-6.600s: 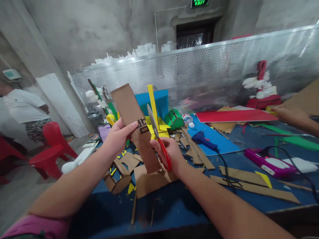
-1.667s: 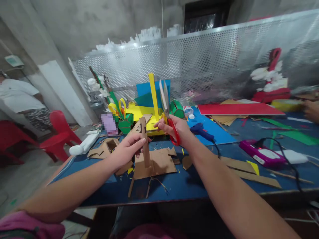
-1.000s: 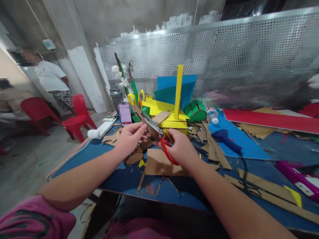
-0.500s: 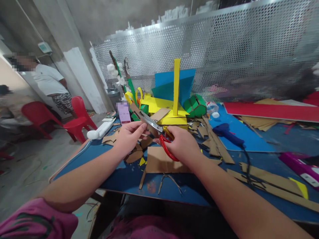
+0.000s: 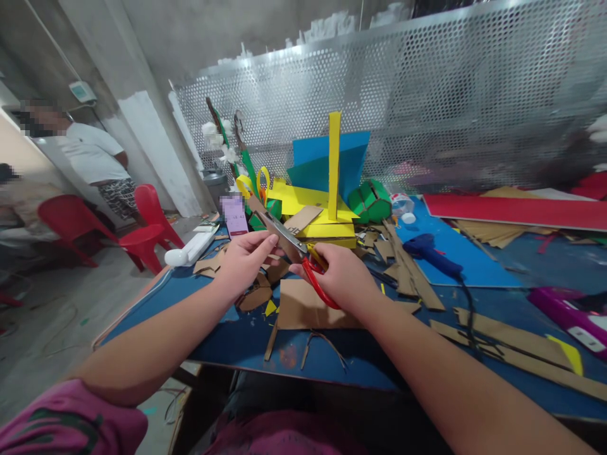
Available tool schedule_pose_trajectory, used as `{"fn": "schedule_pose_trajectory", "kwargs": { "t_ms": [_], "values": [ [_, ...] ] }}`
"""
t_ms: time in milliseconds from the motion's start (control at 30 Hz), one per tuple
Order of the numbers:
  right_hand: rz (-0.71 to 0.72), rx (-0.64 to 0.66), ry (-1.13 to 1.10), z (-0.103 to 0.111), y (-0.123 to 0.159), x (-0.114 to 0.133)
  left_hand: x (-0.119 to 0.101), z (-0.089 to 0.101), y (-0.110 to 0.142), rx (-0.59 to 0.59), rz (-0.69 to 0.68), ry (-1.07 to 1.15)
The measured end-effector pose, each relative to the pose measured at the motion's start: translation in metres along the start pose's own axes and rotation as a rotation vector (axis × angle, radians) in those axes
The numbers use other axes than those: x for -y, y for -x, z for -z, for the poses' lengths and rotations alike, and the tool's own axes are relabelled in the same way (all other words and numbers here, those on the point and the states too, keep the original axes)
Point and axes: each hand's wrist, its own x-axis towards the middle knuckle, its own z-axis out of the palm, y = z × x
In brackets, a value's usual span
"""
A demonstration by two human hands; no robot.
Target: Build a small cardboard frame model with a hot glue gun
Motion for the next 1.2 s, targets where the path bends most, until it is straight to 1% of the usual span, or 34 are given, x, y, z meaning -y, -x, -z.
{"fn": "schedule_pose_trajectory", "kwargs": {
  "t_ms": [200,400,700,933,1200],
  "values": [
    [-0.015,-0.024,0.048,-0.0013,0.001,0.0044,0.0007,0.0007,-0.0006,-0.017,0.027,0.018],
    [-0.028,-0.081,0.093,-0.0044,0.0023,0.005,0.0006,0.0013,-0.0011,-0.031,0.052,0.038],
    [-0.036,-0.068,0.092,-0.0017,0.0042,0.0076,-0.0008,-0.0002,-0.0002,-0.014,0.057,0.058],
    [-0.024,-0.1,0.129,-0.0018,0.0046,0.0044,-0.0003,0.001,0.0001,-0.067,0.062,0.082],
    [-0.032,-0.099,0.141,-0.0008,0.004,0.0063,-0.0036,-0.0028,0.0021,-0.03,0.079,0.086]
  ]
}}
